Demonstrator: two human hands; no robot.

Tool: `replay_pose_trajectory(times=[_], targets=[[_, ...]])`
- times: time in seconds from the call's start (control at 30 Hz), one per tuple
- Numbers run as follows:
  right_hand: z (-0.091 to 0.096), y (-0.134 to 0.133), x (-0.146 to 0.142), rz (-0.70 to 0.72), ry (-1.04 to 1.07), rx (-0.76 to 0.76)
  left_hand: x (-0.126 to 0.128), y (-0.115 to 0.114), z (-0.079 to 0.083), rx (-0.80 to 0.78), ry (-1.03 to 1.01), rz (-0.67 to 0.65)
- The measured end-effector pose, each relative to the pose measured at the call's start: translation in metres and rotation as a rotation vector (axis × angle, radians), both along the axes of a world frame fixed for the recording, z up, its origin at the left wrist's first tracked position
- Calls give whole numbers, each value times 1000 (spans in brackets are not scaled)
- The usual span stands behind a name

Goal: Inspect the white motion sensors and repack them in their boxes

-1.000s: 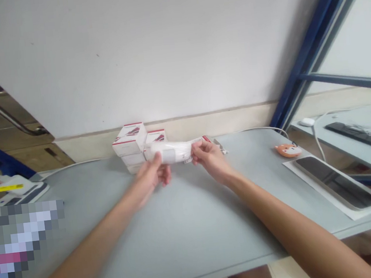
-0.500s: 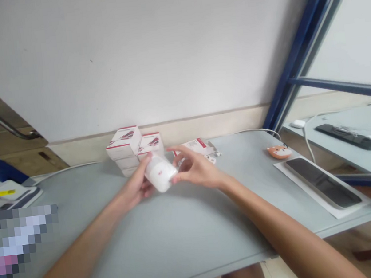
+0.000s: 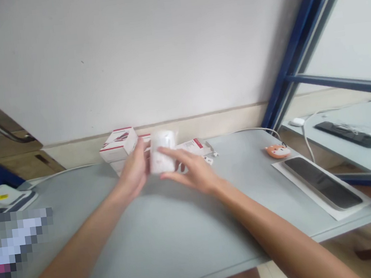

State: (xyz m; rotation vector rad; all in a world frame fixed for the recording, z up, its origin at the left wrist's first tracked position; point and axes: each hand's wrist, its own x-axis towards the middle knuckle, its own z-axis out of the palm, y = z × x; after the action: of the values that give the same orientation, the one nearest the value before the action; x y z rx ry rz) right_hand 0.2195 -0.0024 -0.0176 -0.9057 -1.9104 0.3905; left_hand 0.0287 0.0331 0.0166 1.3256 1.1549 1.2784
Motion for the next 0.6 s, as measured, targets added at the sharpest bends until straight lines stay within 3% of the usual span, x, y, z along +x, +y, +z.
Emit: replay_pose_trajectory(times=[0.07, 0.17, 0.27, 0.33, 0.4, 0.47, 0.6], targets=[[5, 6, 10, -130, 130, 2, 14, 16, 3, 92, 76, -15], [10, 20, 31, -342, 248, -20, 37, 39, -4, 271, 441, -25], [5, 37, 59, -480, 204, -43, 54, 56, -19, 401, 733, -94], [-2, 47, 76, -554, 148, -57, 60, 61, -27, 403, 897, -189], [-8, 54, 88, -613, 115, -81, 62, 62, -32, 374, 983, -253], [-10, 57, 94, -640, 107, -101, 61, 58, -33, 364, 983, -237], [-1, 51, 90, -524, 120, -132, 48, 30, -29, 469, 967, -116]])
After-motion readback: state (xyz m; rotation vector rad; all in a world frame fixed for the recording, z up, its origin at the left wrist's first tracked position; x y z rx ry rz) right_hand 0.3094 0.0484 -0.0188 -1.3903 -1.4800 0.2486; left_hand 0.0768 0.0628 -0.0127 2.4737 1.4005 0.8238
